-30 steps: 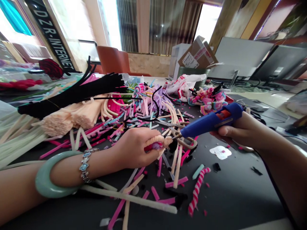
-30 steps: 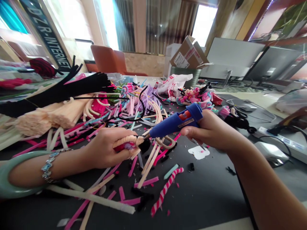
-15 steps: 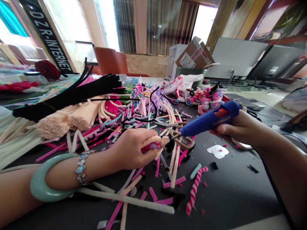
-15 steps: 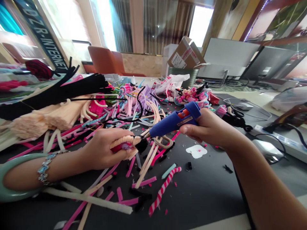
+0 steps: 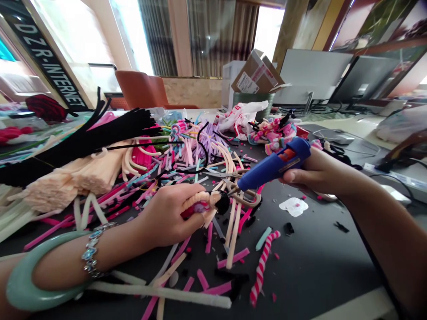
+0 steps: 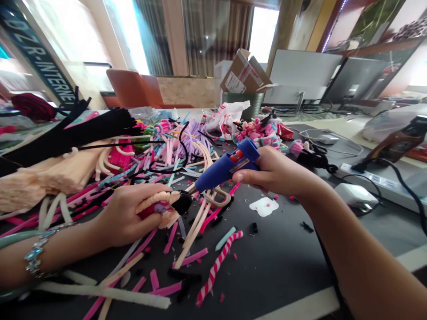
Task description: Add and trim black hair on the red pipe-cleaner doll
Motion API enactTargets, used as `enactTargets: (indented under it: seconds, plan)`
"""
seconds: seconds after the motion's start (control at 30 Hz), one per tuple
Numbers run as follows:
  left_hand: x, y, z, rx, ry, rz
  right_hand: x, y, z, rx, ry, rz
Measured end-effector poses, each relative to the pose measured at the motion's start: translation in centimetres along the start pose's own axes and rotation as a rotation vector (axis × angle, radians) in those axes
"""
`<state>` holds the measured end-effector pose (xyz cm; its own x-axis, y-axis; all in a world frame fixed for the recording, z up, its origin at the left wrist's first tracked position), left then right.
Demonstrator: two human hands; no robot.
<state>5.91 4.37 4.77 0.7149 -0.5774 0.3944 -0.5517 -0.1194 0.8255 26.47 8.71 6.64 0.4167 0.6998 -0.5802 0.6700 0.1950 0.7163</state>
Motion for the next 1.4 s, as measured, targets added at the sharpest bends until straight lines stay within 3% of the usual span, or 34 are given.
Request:
enactTargets:
  seconds: [0.1, 0.43, 0.77, 0.83, 0.97, 1.07, 1.23, 1.4]
  plan:
    - [0.0, 0.1, -0.1, 0.006, 0.003, -0.012, 0.1, -0.9, 0.1, -0.095, -0.017, -0.011]
    - [-0.3, 0.1, -0.2, 0.023, 0.017, -0.018, -0.4, -0.9, -0.1, -0.086, 0.003, -0.044]
    - [-1.5, 0.3, -0.6, 0.022, 0.123, 0.069, 1.0, -0.2, 0.5, -0.175, -0.166, 0.117]
    - [-2.2, 0.5, -0.7, 0.039, 0.182, 0.103, 1.3, 1.0, 0.4, -0.097, -0.205, 0.197]
    - [-4.0, 0.5, -0.6, 0.036, 0.317, 0.254, 3.0, 4.5, 1.2, 0.295, -0.36, 0.283]
    - [-5.6, -0.2, -0.4, 0.01, 0.441, 0.499, 5.0, 5.3, 2.2, 0.542, -0.441, 0.244]
    - [-6.3, -0.9, -0.7, -0.001, 0.514, 0.884, 7.8, 3.7, 2.4, 0.581, -0.501, 0.276]
    - [-6.4, -1.5, -1.3, -0.033, 0.486, 1.102, 7.8, 2.8, 2.5, 0.564, -0.57, 0.447]
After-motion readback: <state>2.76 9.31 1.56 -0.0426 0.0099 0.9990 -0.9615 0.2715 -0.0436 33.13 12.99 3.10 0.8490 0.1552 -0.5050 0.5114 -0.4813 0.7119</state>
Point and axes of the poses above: each hand's wrist, its own z-axis away from the middle knuckle, its own y-axis out of the back of the hand, x = y × z, the point moved 10 cm from there along -z, towards the middle knuckle, and after that the axes turned 15 degrees about y, right-handed, at the moved point
